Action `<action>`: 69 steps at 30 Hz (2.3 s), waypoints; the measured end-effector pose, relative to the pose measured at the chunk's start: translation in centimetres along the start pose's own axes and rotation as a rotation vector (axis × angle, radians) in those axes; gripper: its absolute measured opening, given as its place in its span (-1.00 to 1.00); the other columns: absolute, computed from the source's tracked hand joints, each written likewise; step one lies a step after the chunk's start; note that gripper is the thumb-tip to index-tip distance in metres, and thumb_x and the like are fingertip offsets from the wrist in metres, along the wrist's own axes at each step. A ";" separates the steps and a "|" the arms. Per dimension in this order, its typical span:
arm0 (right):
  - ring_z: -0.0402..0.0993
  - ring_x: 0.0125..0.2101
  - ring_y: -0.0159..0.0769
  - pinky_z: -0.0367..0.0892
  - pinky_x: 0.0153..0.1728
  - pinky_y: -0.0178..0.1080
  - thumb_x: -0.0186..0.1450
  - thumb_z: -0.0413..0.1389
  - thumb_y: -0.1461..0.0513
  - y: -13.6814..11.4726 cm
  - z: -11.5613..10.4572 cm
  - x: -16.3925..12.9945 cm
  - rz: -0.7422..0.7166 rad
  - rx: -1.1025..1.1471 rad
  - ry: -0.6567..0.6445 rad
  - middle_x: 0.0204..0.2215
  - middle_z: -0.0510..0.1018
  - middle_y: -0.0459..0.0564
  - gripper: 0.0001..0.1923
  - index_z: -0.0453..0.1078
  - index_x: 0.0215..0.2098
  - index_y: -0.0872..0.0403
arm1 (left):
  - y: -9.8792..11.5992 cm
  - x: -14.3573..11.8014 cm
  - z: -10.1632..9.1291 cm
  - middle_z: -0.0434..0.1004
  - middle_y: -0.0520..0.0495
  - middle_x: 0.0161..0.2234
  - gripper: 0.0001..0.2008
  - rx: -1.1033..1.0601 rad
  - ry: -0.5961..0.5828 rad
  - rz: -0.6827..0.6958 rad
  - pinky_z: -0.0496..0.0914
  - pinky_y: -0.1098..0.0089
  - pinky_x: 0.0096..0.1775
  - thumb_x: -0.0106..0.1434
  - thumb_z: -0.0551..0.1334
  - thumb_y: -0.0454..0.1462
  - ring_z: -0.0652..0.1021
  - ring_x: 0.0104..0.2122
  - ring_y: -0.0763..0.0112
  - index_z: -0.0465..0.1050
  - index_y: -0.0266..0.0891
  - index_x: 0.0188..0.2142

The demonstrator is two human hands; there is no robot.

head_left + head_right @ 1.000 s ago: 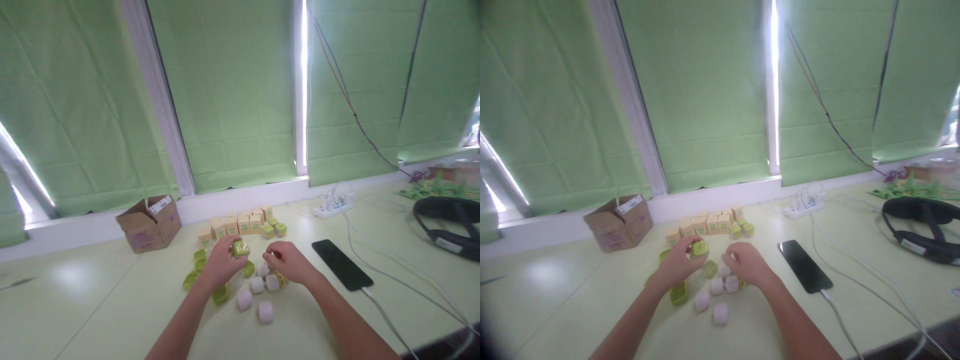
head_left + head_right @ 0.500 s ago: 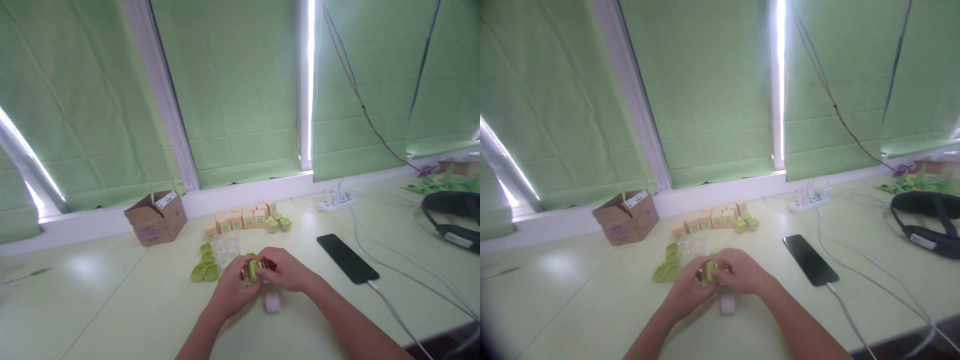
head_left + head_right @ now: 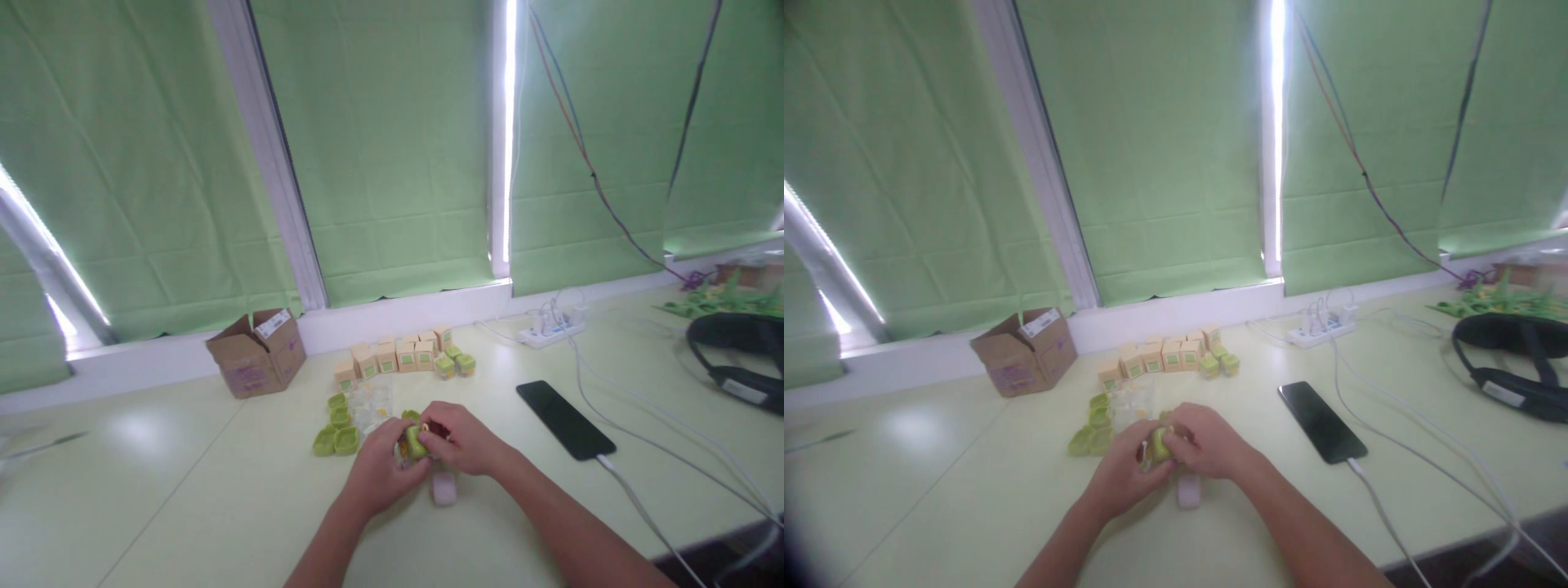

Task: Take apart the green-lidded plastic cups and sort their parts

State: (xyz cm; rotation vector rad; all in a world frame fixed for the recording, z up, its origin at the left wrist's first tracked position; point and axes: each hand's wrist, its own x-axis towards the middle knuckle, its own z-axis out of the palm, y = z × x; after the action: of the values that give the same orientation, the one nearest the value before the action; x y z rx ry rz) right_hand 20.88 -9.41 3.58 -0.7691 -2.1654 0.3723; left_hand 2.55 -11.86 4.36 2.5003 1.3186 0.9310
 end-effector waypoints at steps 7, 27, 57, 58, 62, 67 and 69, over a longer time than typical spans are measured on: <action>0.20 -0.44 -0.40 0.12 -0.41 -0.35 0.27 -0.01 0.26 -0.3 -0.5 0.1 -0.010 0.019 0.053 -0.48 0.30 -0.11 -0.91 0.28 -0.39 0.09 | 0.1 0.0 -0.1 0.47 -0.05 -0.29 -0.70 0.019 0.015 0.005 0.32 0.32 -0.23 0.06 0.27 -0.19 0.45 -0.29 0.29 0.36 -0.19 -0.20; 0.24 -0.51 -0.43 0.16 -0.50 -0.37 0.34 -0.10 0.10 0.3 -0.6 0.1 0.220 0.308 0.189 -0.51 0.37 -0.11 -0.74 0.31 -0.31 0.10 | -1.8 -0.1 -1.4 0.46 -0.13 -0.15 -0.56 0.096 0.057 -0.046 0.35 0.23 -0.09 0.11 0.21 -0.20 0.47 -0.17 0.24 0.28 -0.21 0.00; 0.26 -0.47 -0.40 0.18 -0.44 -0.35 0.34 -0.11 0.10 0.9 -0.6 0.2 0.258 0.310 0.243 -0.51 0.35 -0.13 -0.72 0.30 -0.35 0.09 | -5.2 -1.1 -4.8 0.46 -0.04 -0.17 -0.54 0.186 -0.267 -0.079 0.31 0.31 -0.12 -0.08 0.25 -0.26 0.45 -0.18 0.23 0.37 -0.13 -0.11; 0.26 -0.47 -0.40 0.18 -0.43 -0.35 0.34 -0.11 0.09 0.9 -0.6 0.2 0.258 0.308 0.244 -0.51 0.36 -0.13 -0.72 0.30 -0.35 0.09 | -5.3 -1.1 -4.8 0.46 -0.04 -0.16 -0.54 0.199 -0.257 -0.090 0.30 0.31 -0.11 -0.08 0.25 -0.26 0.45 -0.17 0.22 0.36 -0.13 -0.10; 0.26 -0.46 -0.40 0.18 -0.43 -0.35 0.34 -0.11 0.09 0.9 -0.5 0.2 0.266 0.303 0.243 -0.51 0.36 -0.13 -0.72 0.30 -0.35 0.09 | -5.9 -1.2 -4.9 0.46 -0.06 -0.11 -0.55 0.239 -0.218 -0.122 0.28 0.27 -0.06 -0.04 0.24 -0.25 0.44 -0.11 0.19 0.36 -0.13 -0.09; 0.23 -0.49 -0.41 0.18 -0.45 -0.36 0.34 -0.11 0.08 0.9 -0.6 0.1 0.281 0.304 0.216 -0.54 0.32 -0.15 -0.71 0.28 -0.38 0.08 | -6.3 -1.1 -4.8 0.45 -0.12 -0.08 -0.55 0.260 -0.128 -0.114 0.29 0.18 -0.03 0.02 0.27 -0.13 0.43 -0.08 0.14 0.36 -0.15 -0.08; 0.23 -0.49 -0.42 0.18 -0.46 -0.37 0.33 -0.10 0.07 0.9 -0.5 0.2 0.291 0.317 0.207 -0.55 0.30 -0.16 -0.71 0.26 -0.41 0.07 | -6.1 -0.9 -4.5 0.45 -0.14 -0.09 -0.59 0.271 -0.031 -0.086 0.30 0.16 -0.02 0.10 0.23 -0.12 0.43 -0.08 0.14 0.35 -0.17 -0.06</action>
State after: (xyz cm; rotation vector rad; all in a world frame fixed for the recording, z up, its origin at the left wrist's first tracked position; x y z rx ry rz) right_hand 21.53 -8.58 3.50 -0.8976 -1.7484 0.7326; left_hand -4.71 -9.51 4.97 2.6128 1.6248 0.7362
